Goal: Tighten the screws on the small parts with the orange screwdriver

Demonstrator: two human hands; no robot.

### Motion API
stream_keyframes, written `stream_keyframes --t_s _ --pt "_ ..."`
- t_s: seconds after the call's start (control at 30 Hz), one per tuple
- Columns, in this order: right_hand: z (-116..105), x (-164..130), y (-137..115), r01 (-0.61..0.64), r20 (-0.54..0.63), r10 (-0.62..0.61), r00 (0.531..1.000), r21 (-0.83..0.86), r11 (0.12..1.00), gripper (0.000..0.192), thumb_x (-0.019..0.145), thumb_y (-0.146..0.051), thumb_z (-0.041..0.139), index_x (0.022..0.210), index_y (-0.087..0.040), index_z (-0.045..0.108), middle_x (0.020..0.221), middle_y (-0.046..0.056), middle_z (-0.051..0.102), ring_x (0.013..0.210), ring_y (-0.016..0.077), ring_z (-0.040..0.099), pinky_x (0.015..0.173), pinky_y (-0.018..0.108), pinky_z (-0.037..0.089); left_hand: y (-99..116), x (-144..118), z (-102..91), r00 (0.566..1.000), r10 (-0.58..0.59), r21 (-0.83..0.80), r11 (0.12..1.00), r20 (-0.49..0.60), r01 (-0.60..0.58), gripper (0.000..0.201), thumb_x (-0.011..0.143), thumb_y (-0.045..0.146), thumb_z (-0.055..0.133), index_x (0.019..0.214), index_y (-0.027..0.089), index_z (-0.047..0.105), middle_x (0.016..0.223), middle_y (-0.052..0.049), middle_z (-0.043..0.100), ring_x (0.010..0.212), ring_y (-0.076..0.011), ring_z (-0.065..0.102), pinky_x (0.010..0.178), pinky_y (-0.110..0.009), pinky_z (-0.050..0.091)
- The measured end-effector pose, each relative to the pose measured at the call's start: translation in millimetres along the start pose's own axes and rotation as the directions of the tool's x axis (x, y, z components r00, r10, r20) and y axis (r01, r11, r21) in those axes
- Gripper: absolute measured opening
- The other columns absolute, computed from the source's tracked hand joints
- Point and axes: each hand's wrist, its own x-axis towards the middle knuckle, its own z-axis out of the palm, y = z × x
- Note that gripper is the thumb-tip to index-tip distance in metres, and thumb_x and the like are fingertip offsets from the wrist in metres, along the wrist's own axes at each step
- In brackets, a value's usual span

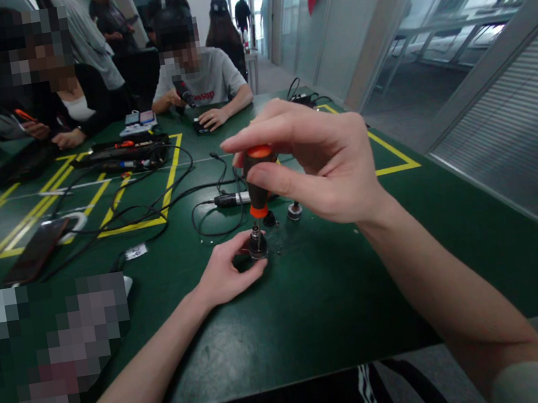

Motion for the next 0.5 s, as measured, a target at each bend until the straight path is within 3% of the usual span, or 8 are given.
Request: stream_keyframes --t_s 0.1,0.2,0.33,0.5 --pt "-1.2 0.9 -0.4 0.004 0.036 -0.009 0.999 0.132 0.991 0.019 0.096 -0.024 0.066 0.112 -0.02 0.075 0.104 0.004 0.078 0.098 0.0195 0.075 0.082 0.031 0.064 -1.5 -0.7 0.5 1.0 -0.016 -0.007 1.0 0.008 0.016 0.041 0.088 0.023 0.072 0.127 0.015 0.066 0.104 -0.007 0.081 0.09 -0.0206 0.078 0.087 -0.034 0.065" --pt "-2.8 1.3 -0.6 -0.04 0.052 0.038 0.998 0.052 0.998 0.021 0.099 -0.033 0.063 0.108 -0.02 0.076 0.105 0.006 0.08 0.101 0.0226 0.076 0.087 0.037 0.064 -3.0 -1.1 1.0 1.0 -0.024 -0.02 1.0 0.008 0.024 0.042 0.088 0.024 0.073 0.129 0.016 0.066 0.106 -0.007 0.081 0.091 -0.0204 0.078 0.088 -0.035 0.066" --pt "-2.4 0.5 1.4 -0.091 0.009 0.093 0.996 -0.101 0.991 0.025 0.095 -0.045 0.069 0.105 -0.024 0.079 0.11 0.008 0.079 0.104 0.0262 0.073 0.08 0.037 0.065 -3.4 -0.8 1.1 1.0 -0.012 -0.026 1.0 0.006 0.013 0.043 0.088 0.024 0.073 0.13 0.016 0.066 0.108 -0.007 0.08 0.092 -0.0202 0.078 0.088 -0.035 0.066" --pt "-0.8 -1.1 0.2 -0.102 0.027 0.104 0.994 -0.042 0.994 0.028 0.095 -0.044 0.071 0.112 -0.023 0.079 0.107 0.008 0.079 0.099 0.0244 0.075 0.078 0.034 0.066 -2.9 -0.6 0.9 1.0 -0.003 -0.019 1.0 0.006 0.003 0.043 0.088 0.023 0.073 0.129 0.015 0.066 0.107 -0.008 0.08 0.09 -0.0202 0.078 0.088 -0.035 0.066"
